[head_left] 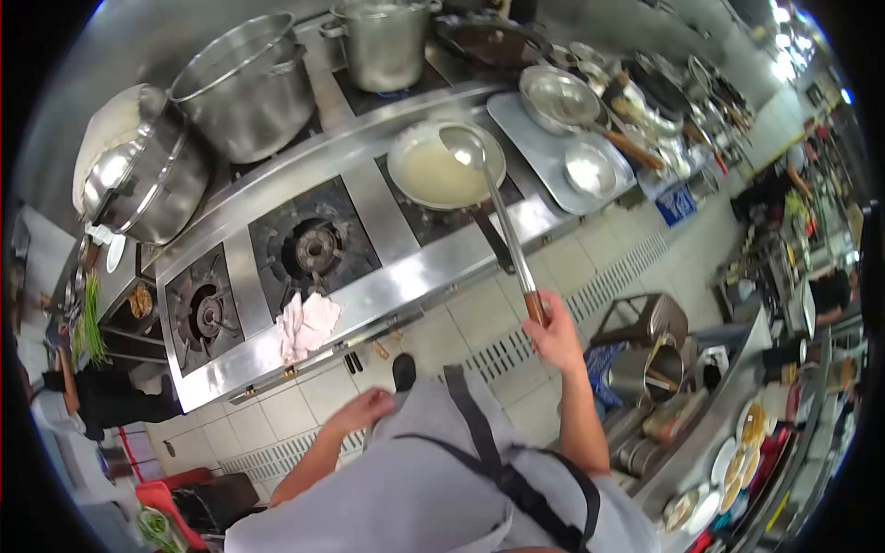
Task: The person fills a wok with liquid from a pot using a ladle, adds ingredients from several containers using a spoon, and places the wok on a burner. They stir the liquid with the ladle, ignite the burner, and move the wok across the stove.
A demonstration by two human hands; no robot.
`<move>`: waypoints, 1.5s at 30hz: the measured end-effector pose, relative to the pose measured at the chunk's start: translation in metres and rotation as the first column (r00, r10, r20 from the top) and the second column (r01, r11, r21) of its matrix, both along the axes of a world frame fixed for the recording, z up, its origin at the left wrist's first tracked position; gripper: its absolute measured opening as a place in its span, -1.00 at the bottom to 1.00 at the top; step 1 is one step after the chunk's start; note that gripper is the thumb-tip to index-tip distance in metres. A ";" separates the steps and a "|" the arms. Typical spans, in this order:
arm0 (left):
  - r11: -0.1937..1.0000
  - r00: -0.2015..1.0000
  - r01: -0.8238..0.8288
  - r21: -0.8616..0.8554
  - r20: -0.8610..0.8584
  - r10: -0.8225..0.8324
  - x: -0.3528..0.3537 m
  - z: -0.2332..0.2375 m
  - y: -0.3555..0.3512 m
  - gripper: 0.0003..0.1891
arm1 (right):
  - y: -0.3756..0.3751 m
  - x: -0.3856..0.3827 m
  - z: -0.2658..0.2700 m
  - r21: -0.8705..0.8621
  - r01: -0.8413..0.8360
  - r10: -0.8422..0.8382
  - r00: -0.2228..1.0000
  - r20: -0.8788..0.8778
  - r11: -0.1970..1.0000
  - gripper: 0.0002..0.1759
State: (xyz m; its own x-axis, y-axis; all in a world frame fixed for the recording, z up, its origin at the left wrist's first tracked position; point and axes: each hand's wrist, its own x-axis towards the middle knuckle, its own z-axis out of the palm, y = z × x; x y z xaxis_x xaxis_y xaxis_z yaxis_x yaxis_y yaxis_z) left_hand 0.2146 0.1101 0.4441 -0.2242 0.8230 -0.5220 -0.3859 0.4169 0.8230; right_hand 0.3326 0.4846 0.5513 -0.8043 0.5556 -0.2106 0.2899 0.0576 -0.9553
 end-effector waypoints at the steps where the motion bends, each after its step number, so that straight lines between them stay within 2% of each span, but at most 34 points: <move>1: 0.946 0.863 0.034 -0.322 -0.469 -0.190 0.002 -0.021 0.000 -0.56 | 0.005 -0.010 0.001 0.015 -0.022 0.022 1.000 -0.016 1.000 -0.41; 3: 0.950 0.879 -0.057 -0.308 -0.466 -0.099 0.017 -0.044 -0.002 -0.63 | -0.002 -0.007 0.001 0.085 -0.004 0.002 1.000 0.026 0.996 -0.42; 5: 0.944 0.893 0.015 -0.330 -0.420 -0.162 0.008 -0.063 0.005 -0.68 | -0.003 -0.013 -0.003 0.061 0.004 -0.004 1.000 0.002 0.998 -0.44; 6: 0.937 0.824 0.093 -0.337 -0.503 -0.263 0.004 -0.054 0.014 -0.78 | 0.000 -0.016 -0.012 0.143 -0.007 0.012 0.999 -0.034 0.990 -0.44; 7: 0.938 0.775 0.090 -0.334 -0.569 -0.277 0.000 -0.056 0.021 -0.81 | -0.001 -0.015 -0.016 0.220 -0.017 0.031 0.998 -0.060 0.975 -0.44; 8: 0.937 0.727 0.089 -0.337 -0.622 -0.292 0.003 -0.062 0.023 -0.83 | -0.003 -0.012 -0.018 0.208 -0.033 0.042 0.998 -0.043 0.978 -0.44; 9: 0.946 0.679 -0.033 -0.324 -0.702 -0.216 0.001 -0.067 0.027 -0.86 | -0.003 -0.018 -0.017 0.194 -0.011 0.016 0.999 -0.028 0.981 -0.42; 11: 0.890 0.665 -0.073 -0.449 -0.687 -0.292 -0.009 -0.065 0.037 -0.83 | -0.008 -0.019 -0.008 0.170 0.022 -0.020 1.000 -0.011 0.985 -0.40; 12: 0.890 0.660 -0.070 -0.451 -0.690 -0.298 -0.015 -0.070 0.043 -0.83 | -0.010 -0.019 0.006 0.037 0.001 -0.002 1.000 0.005 0.999 -0.40; 13: 0.887 0.668 0.065 -0.458 -0.640 -0.380 -0.022 -0.073 0.050 -0.80 | -0.011 -0.019 0.013 -0.096 -0.013 0.014 1.000 0.015 0.995 -0.40; 14: 0.866 0.664 0.202 -0.457 -0.586 -0.464 -0.027 -0.077 0.058 -0.76 | -0.010 -0.020 0.006 -0.097 0.000 0.001 1.000 0.012 0.995 -0.40; 16: 0.943 0.756 0.256 -0.212 -0.564 -0.332 -0.022 -0.055 0.091 -0.65 | -0.011 -0.018 -0.017 0.111 0.016 -0.008 0.997 -0.074 0.994 -0.43; 18: 0.985 0.929 0.145 0.099 -0.357 -0.101 0.000 -0.079 0.116 -0.66 | -0.016 -0.017 -0.021 0.087 0.026 -0.017 0.995 -0.101 0.996 -0.44; 19: 0.876 0.862 0.381 0.297 -0.458 -0.219 0.010 -0.130 0.114 -0.64 | -0.016 -0.017 -0.020 0.073 0.039 -0.029 0.990 -0.139 0.997 -0.46; 20: 0.657 0.758 0.606 0.449 -0.575 -0.307 0.021 -0.176 0.112 -0.62 | -0.017 -0.019 -0.014 -0.027 0.031 -0.034 0.990 -0.138 0.999 -0.47; 21: 0.619 0.706 0.686 0.382 -0.557 -0.437 0.035 -0.193 0.104 -0.62 | -0.022 -0.015 -0.007 -0.127 0.042 -0.060 0.989 -0.136 0.991 -0.47; 23: 0.675 0.633 0.731 0.094 -0.461 -0.622 0.051 -0.207 0.094 -0.61 | -0.011 -0.010 -0.055 0.232 0.036 0.031 0.959 -0.281 0.972 -0.46; 25: 0.652 0.573 0.748 -0.123 -0.376 -0.728 0.055 -0.214 0.091 -0.59 | -0.017 -0.010 -0.049 0.468 0.196 0.023 0.906 -0.422 0.862 -0.46; 26: 0.635 0.550 0.748 -0.196 -0.353 -0.757 0.054 -0.216 0.090 -0.58 | -0.018 0.006 -0.016 0.133 0.073 -0.038 0.968 -0.248 0.989 -0.46; 27: 0.615 0.523 0.748 -0.249 -0.349 -0.778 0.053 -0.221 0.093 -0.57 | -0.016 0.017 0.015 -0.243 -0.014 -0.010 0.995 -0.096 0.970 -0.47; 28: 0.597 0.499 0.748 -0.289 -0.348 -0.794 0.051 -0.224 0.095 -0.56 | -0.008 0.026 0.015 -0.229 0.039 -0.066 0.992 -0.112 0.973 -0.47; 31: 0.540 0.413 0.754 -0.374 -0.370 -0.832 0.054 -0.236 0.103 -0.53 | -0.007 0.059 0.002 -0.241 -0.005 -0.053 0.971 -0.231 0.971 -0.47; 33: 0.498 0.326 0.773 -0.392 -0.428 -0.843 0.060 -0.250 0.118 -0.50 | -0.003 0.094 -0.004 -0.556 -0.082 -0.128 0.936 -0.328 0.827 -0.46; 34: 0.474 0.261 0.793 -0.383 -0.489 -0.832 0.063 -0.257 0.132 -0.49 | 0.001 0.114 -0.005 -0.538 -0.068 -0.138 0.933 -0.333 0.840 -0.46; 35: 0.445 0.174 0.822 -0.357 -0.586 -0.791 0.065 -0.263 0.148 -0.48 | -0.002 0.135 -0.006 -0.643 -0.101 -0.208 0.898 -0.387 0.759 -0.47; 36: 0.411 0.060 0.858 -0.309 -0.734 -0.677 0.068 -0.274 0.176 -0.46 | -0.006 0.155 -0.007 -0.742 -0.144 -0.287 0.860 -0.421 0.655 -0.47; 37: 0.393 -0.027 0.885 -0.251 -0.868 -0.495 0.074 -0.287 0.207 -0.45 | -0.007 0.173 -0.008 -0.756 -0.131 -0.306 0.860 -0.408 0.641 -0.47; 38: 0.683 0.491 0.704 -0.194 -0.561 -0.666 0.091 -0.303 0.233 -0.55 | -0.008 0.188 -0.007 -0.768 -0.136 -0.360 0.823 -0.439 0.626 -0.49; 39: 0.794 0.741 0.606 -0.055 -0.325 -0.588 0.114 -0.211 0.278 -0.52 | -0.007 0.201 -0.006 -0.773 -0.141 -0.413 0.779 -0.473 0.618 -0.51; 40: 0.843 0.837 0.537 -0.012 -0.112 -0.535 0.143 -0.090 0.326 -0.47 | -0.008 0.209 -0.006 -0.776 -0.071 -0.465 0.765 -0.445 0.626 -0.55; 41: 0.882 0.860 0.420 0.216 0.218 -0.462 0.158 -0.039 0.359 -0.42 | -0.006 0.216 -0.007 -0.782 -0.062 -0.482 0.756 -0.443 0.620 -0.55; 42: 0.926 0.894 0.307 0.220 0.267 -0.360 0.176 -0.005 0.387 -0.36 | -0.002 0.222 -0.008 -0.788 -0.015 -0.526 0.737 -0.424 0.615 -0.55; 44: 0.963 0.857 0.127 0.236 0.464 -0.227 0.214 0.059 0.429 -0.40 | 0.007 0.231 -0.012 -0.804 0.053 -0.608 0.684 -0.403 0.592 -0.54; 45: 0.961 0.848 0.173 0.216 0.463 -0.257 0.222 0.057 0.447 -0.40 | 0.013 0.236 -0.017 -0.820 0.036 -0.641 0.643 -0.419 0.571 -0.55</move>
